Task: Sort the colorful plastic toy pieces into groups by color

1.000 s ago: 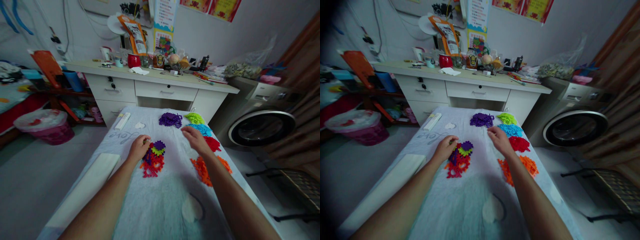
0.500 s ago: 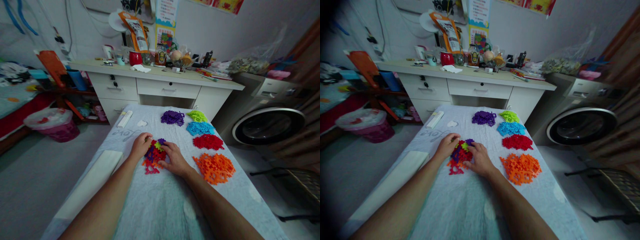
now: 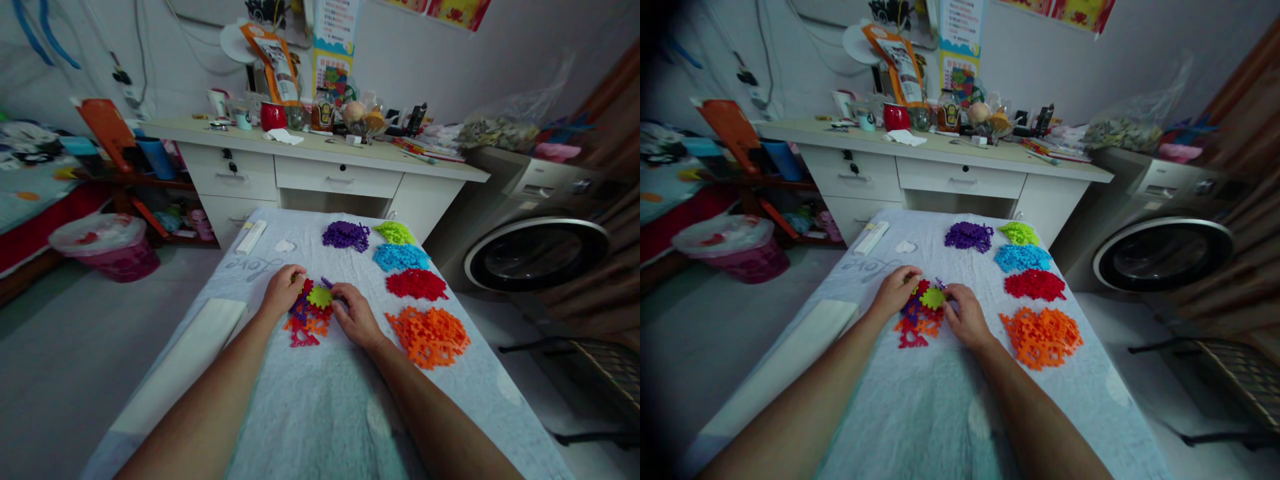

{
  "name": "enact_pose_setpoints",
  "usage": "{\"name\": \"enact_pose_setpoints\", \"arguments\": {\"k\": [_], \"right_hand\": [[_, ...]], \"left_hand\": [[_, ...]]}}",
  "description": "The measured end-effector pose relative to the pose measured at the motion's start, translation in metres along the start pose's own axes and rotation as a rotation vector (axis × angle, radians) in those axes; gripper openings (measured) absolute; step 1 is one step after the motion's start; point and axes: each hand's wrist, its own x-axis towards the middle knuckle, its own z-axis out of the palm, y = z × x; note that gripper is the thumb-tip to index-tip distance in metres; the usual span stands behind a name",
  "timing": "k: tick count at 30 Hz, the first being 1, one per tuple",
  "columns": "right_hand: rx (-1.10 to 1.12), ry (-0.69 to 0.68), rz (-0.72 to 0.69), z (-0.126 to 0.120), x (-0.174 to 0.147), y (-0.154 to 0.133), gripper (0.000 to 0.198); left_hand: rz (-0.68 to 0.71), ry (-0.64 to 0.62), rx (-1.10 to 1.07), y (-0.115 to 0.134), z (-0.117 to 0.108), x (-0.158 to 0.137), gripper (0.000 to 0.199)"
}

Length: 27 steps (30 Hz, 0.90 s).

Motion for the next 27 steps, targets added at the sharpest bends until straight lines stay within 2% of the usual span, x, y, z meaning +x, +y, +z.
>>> {"name": "enact_pose_setpoints", "arguments": {"k": [7, 16, 23, 27], "right_hand": [[0.026, 0.165, 0.170, 0.002, 0.000, 0.006, 0.020], [0.029, 0.260, 0.205, -0.001, 0.003, 0.004, 0.014], [0.088, 0.279, 0.235, 0.000, 0.002, 0.004, 0.024], [0.185, 0.325, 0.311, 0.000, 0.016, 0.016, 0.030]], "left_hand": [[0.002, -0.009, 0.024, -0.001, 0.000, 0.001, 0.019], [-0.012, -0.023, 0.010, 0.001, 0.000, 0.001, 0.019], [-0.010, -0.007, -0.013, 0.002, 0.000, 0.001, 0.018], [-0.005, -0.003, -0.017, 0.001, 0.001, 0.002, 0.020]]}}
